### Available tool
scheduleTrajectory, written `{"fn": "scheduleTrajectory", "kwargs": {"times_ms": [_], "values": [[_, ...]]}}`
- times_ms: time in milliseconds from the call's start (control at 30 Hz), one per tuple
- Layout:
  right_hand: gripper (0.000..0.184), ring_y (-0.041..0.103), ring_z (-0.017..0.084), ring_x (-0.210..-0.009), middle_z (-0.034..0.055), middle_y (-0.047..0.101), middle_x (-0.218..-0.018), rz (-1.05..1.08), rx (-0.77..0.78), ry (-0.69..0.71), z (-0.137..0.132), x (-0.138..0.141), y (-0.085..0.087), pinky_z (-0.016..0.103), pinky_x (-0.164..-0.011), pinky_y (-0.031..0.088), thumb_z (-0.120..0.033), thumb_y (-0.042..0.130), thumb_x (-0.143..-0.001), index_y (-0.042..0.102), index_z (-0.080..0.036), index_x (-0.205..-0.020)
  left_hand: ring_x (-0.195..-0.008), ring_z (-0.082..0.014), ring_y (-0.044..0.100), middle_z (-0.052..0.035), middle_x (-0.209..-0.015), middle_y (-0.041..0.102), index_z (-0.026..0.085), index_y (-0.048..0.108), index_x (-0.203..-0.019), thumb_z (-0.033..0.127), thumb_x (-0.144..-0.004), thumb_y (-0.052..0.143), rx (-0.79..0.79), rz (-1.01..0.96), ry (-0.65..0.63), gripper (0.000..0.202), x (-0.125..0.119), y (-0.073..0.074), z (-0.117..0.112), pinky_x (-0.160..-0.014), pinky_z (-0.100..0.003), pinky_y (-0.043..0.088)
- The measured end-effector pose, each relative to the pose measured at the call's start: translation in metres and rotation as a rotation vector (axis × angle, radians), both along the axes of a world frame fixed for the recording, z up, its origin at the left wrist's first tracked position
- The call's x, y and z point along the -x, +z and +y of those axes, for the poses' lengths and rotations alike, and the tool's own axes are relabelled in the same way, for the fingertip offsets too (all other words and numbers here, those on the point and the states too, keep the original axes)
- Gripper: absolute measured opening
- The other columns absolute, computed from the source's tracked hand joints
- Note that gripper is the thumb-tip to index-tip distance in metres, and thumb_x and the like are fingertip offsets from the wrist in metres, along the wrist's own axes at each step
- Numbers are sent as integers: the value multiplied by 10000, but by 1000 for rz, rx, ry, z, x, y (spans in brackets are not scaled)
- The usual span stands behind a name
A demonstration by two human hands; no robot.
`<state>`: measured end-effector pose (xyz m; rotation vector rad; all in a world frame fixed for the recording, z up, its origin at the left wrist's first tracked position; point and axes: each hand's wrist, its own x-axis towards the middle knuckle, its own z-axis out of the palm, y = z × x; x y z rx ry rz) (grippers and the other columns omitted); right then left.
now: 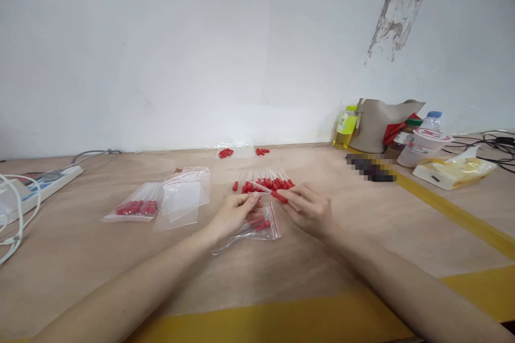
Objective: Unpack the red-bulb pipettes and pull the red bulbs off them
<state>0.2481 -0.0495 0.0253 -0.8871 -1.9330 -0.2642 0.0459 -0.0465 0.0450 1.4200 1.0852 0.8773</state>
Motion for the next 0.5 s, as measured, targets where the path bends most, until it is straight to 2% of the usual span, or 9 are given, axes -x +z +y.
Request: {"fn": "scheduleTrajectory", "kwargs": {"times_ms": [67, 133, 267, 367, 500], "values": [[218, 575, 134, -759, 29, 669, -850, -207, -104, 19, -7, 10, -4, 267, -657, 423, -209, 498, -832, 631, -273, -993, -724, -126, 620, -57, -803, 646, 118, 617, -807, 357, -821, 538, 244, -240, 7, 252, -12, 6, 3, -757, -272, 506], [239, 573, 130, -766, 21, 670, -869, -336, -160, 54, -9, 15, -6, 267, -649, 414, -187, 470, -847, 613, -283, -1013, -657, -105, 614, -53, -744, 644, 108, 594, -757, 254, -807, 575, 378, -358, 20, 156, -16, 8, 4, -709, -240, 515], [245, 572, 128, -816, 19, 663, -934, -396, -152, 112, -5, 20, -9, 261, -676, 426, -184, 434, -867, 600, -282, -1017, -583, -104, 603, -40, -680, 630, 102, 560, -732, 171, -780, 599, 471, -332, 37, 93, -8, 3, 6, -649, -257, 528], [266, 571, 140, -858, 39, 659, -961, -377, -100, 169, -2, 24, -10, 270, -727, 446, -208, 424, -869, 560, -239, -1096, -602, -113, 616, -29, -704, 639, 119, 553, -779, 183, -756, 627, 421, -181, 43, 101, 3, 3, 18, -629, -255, 523], [307, 577, 174, -870, 81, 647, -994, -295, -59, 125, -1, 19, -8, 299, -741, 459, -263, 447, -852, 531, -165, -1130, -558, -114, 610, -12, -643, 629, 116, 562, -888, 199, -769, 606, 125, 211, 119, 152, 21, 18, 58, -583, -231, 495]]}}
